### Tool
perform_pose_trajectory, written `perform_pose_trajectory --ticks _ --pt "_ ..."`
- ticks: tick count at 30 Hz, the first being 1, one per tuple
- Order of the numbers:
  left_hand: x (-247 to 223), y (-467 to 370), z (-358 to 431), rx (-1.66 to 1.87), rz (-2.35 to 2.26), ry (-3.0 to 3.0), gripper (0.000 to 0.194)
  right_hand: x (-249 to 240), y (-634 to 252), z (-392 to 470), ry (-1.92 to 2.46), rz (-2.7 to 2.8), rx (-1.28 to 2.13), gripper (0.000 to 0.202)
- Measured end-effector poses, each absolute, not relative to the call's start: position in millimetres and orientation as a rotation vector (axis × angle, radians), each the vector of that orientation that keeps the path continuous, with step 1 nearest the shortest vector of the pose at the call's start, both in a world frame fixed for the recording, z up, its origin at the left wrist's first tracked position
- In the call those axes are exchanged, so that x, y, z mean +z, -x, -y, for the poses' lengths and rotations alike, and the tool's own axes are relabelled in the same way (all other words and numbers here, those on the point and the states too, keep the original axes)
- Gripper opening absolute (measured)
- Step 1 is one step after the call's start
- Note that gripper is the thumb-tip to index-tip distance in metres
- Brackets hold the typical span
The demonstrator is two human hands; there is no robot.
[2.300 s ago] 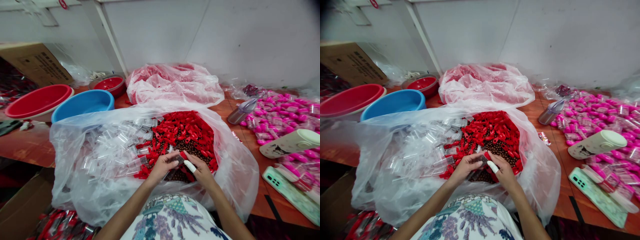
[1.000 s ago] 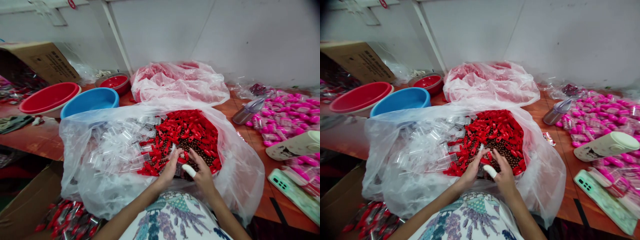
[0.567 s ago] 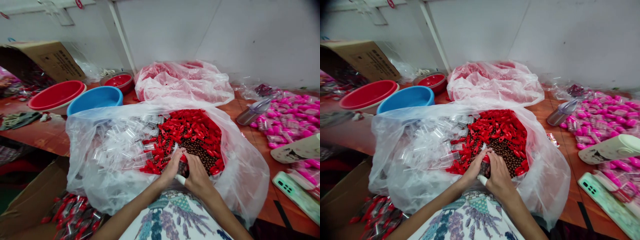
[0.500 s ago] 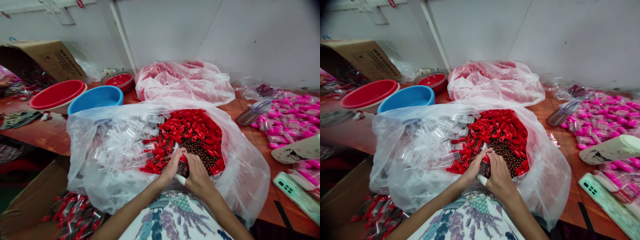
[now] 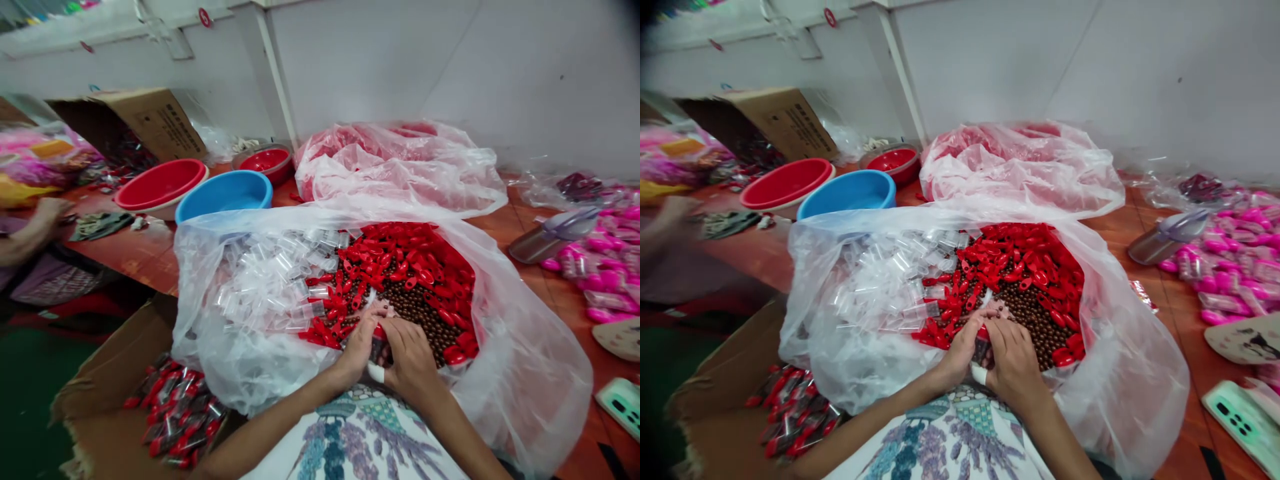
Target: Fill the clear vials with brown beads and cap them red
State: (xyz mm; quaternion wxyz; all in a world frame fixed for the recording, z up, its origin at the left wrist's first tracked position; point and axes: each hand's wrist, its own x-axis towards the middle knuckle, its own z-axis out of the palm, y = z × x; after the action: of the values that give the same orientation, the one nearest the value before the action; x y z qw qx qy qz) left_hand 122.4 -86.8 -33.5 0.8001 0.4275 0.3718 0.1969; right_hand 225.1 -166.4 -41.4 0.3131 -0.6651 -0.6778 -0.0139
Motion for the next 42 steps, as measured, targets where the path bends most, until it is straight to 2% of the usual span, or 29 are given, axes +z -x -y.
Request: perform_pose_trajectory --ticks 5,8,11,13,15,17,22,24,27,30,34,38,42 --pt "-10.3 -99.1 59.7 0.471 -0.785 -1.435 0.044 -44.8 -221.4 160.3 1.814 1.748 0.109 0.064" --pt "-2.8 -69.3 28.9 0.518 -1.018 -1.955 0.035 -49.7 -214.0 156.7 1.827 1.79 0.157 0.071" --pt "-10.3 -39.4 -0.6 0.266 -1.305 -2.393 0.029 -52.5 -210.1 154.3 1.817 1.861 0.213 0.078" --pt "-18.2 -26.4 -13.3 0.066 -1.329 -2.556 0.022 -53.0 -213.6 153.1 1.801 1.835 0.243 0.065" --pt "-21.6 -21.2 -17.8 0.034 -1.258 -2.623 0.019 -53.0 -220.5 151.8 1.79 1.712 0.278 0.044" --pt "-18.4 -23.9 -14.1 0.147 -1.122 -2.594 0.022 -52.3 -226.4 149.8 1.76 1.565 0.327 0.039" --pt "-1.7 -49.7 14.9 0.289 -0.697 -2.279 0.027 -44.3 -217.7 143.1 1.541 1.408 0.585 0.05" --pt "-1.2 -57.8 25.3 0.265 -0.614 -2.165 0.032 -40.2 -211.1 142.4 1.488 1.373 0.664 0.042" --pt "-7.4 -59.4 31.2 0.203 -0.635 -2.004 0.047 -38.4 -211.7 145.6 1.479 1.301 0.72 0.031" --pt "-12.5 -50.9 25.6 0.182 -0.741 -1.963 0.038 -42.7 -225.3 149.7 1.552 1.071 0.744 0.026" --pt "-1.1 -44.3 15.7 0.321 -0.872 -1.957 0.031 -49.7 -238.7 139.6 1.553 0.754 0.843 0.035" --pt "21.1 -65.9 18.9 0.432 -0.793 -1.983 0.034 -46.7 -233.2 119.5 1.36 0.904 0.883 0.051" --pt "16.5 -104.6 23.9 0.314 -0.796 -1.82 0.043 -40.8 -245.8 129.2 1.437 0.829 0.741 0.042"
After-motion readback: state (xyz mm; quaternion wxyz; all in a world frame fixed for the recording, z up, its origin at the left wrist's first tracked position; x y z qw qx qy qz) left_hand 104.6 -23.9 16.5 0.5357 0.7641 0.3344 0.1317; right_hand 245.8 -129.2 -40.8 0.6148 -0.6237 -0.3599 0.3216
